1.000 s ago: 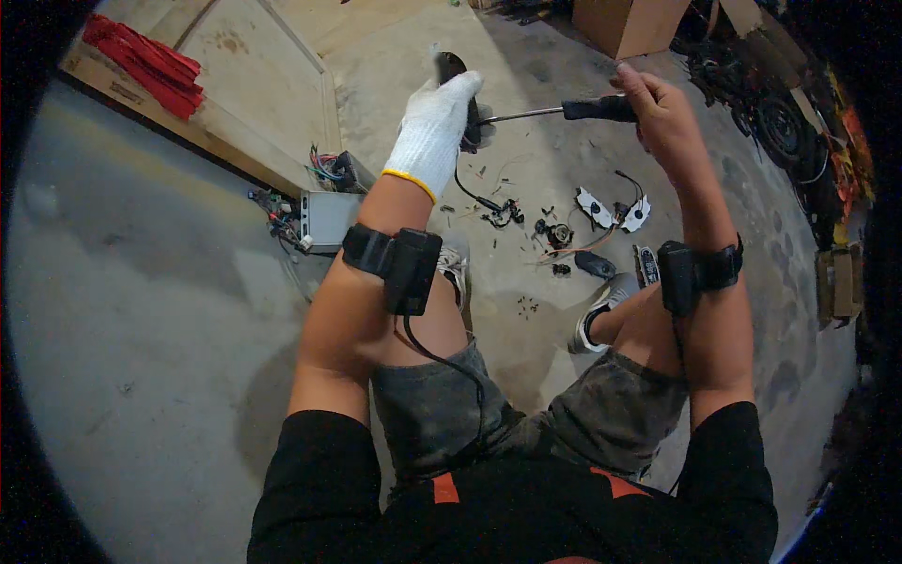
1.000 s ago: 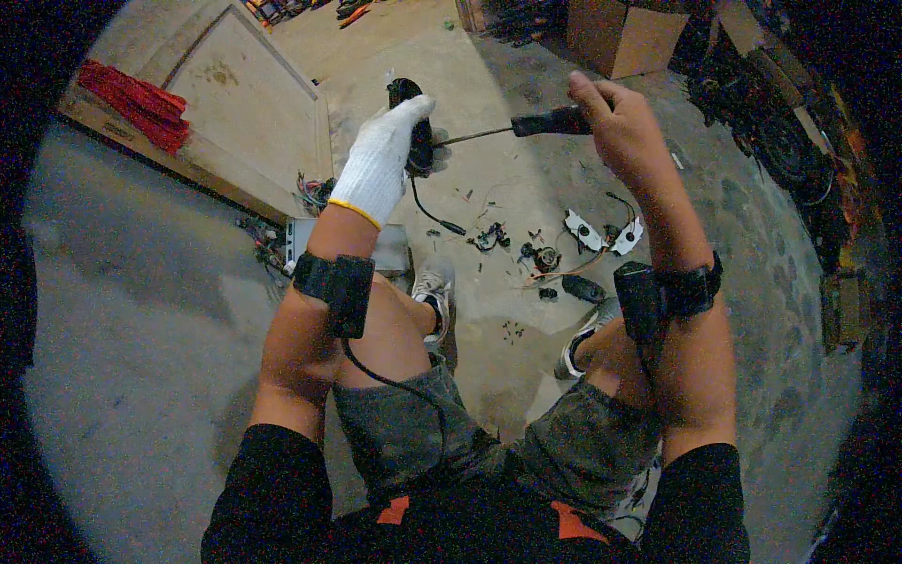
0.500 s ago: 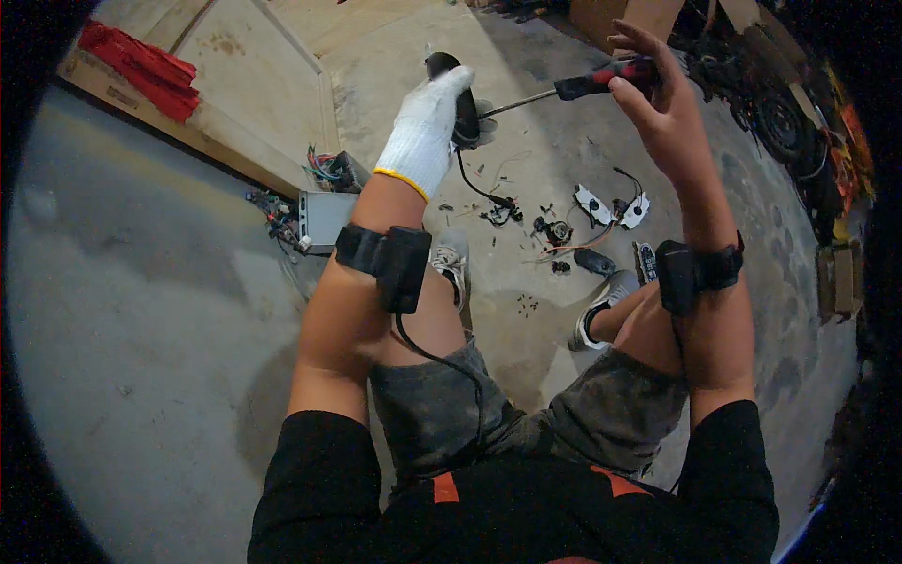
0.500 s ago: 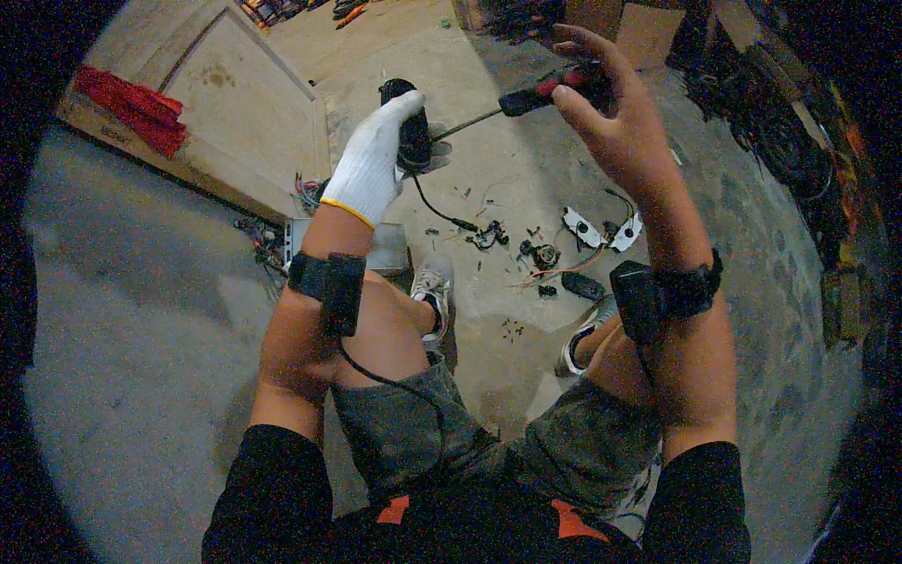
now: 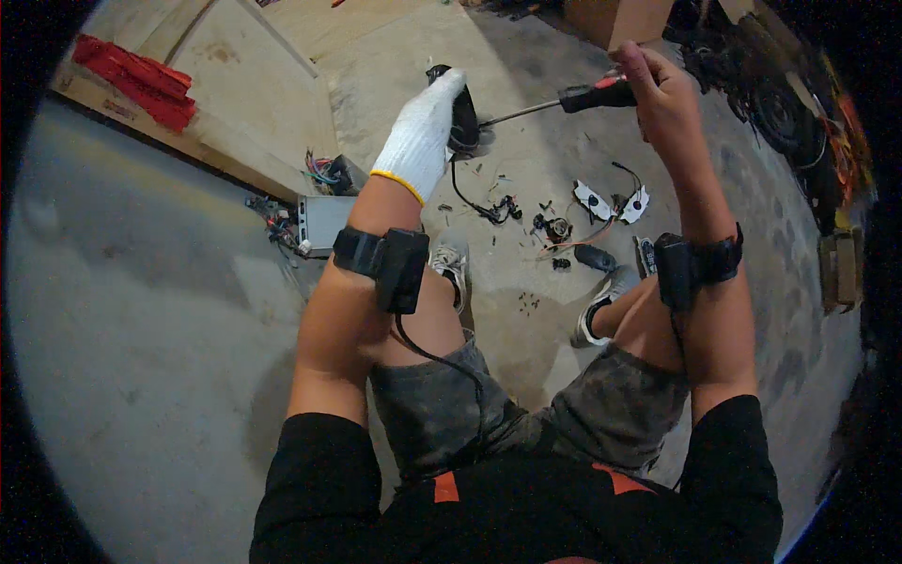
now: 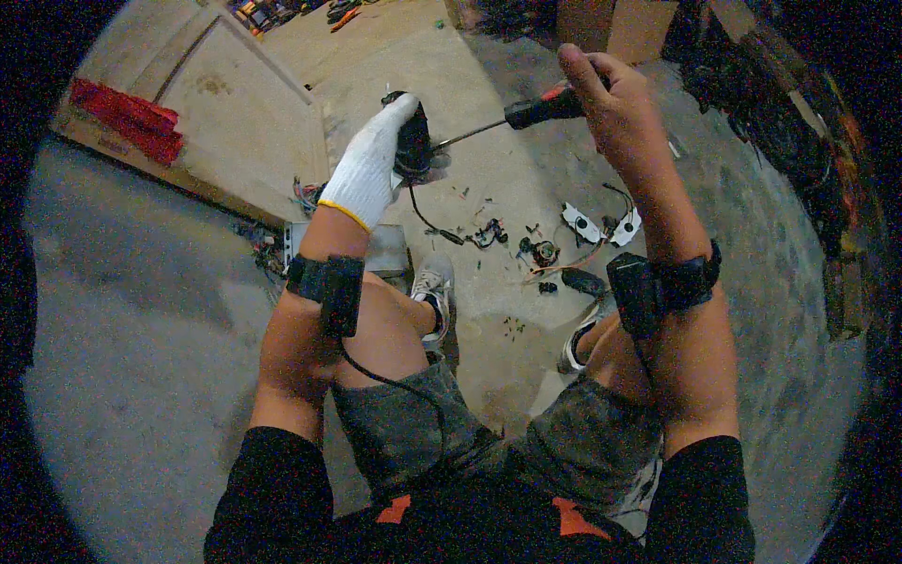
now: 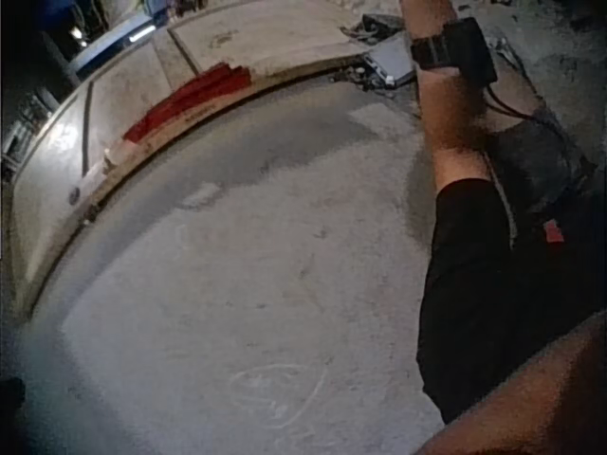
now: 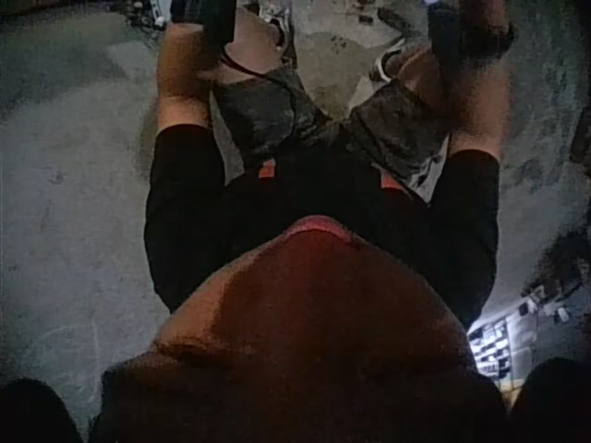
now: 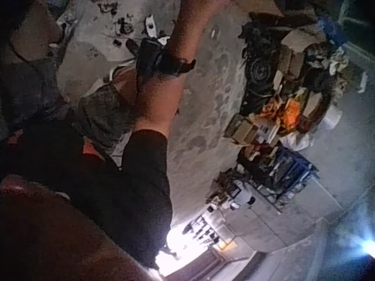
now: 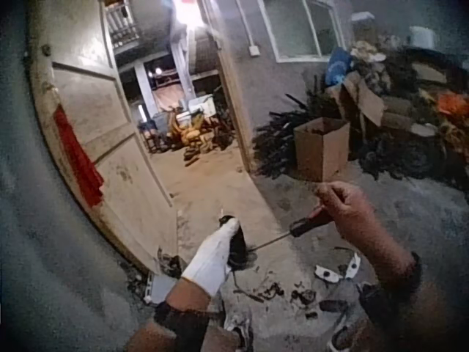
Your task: Disassembling an electronic bike display component using a screwdriver.
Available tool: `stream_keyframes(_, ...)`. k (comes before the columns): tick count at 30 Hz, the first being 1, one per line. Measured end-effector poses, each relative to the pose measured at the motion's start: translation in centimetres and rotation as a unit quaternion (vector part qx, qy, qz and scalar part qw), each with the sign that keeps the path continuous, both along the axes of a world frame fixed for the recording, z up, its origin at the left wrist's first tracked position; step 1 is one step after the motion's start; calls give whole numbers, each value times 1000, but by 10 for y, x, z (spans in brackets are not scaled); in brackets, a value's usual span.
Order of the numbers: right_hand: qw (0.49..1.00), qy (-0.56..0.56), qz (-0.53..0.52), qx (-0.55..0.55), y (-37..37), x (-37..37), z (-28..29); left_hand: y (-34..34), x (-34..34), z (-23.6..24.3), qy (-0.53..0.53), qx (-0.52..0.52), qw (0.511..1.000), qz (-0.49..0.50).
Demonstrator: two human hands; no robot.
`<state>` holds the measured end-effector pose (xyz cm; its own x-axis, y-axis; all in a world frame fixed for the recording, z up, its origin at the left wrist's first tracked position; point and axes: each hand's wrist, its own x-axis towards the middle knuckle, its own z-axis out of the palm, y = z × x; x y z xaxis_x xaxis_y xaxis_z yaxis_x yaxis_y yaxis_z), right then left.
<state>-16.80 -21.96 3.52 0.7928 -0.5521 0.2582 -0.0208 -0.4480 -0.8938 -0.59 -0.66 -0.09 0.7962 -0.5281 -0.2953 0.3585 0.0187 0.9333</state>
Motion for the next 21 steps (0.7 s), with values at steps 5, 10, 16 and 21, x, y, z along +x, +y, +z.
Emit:
stream_keyframes(5, 957, -271, 36, -98, -3, -3, -9, -3, -9, 9, 55, 2, 998, 9)
stream_keyframes(10, 975, -203, -9, -92, -5, -4, -8, -4, -15, 12, 40, 26, 998, -31)
stream_keyframes(16, 973, -220, 3, -72, 0, -6, -1, -7, -16, 15, 38, 12, 998, -46)
stream_keyframes(21, 984, -168, 49, -18, 7, -8, -4, -9, -23, 15, 52, 32, 996, -67)
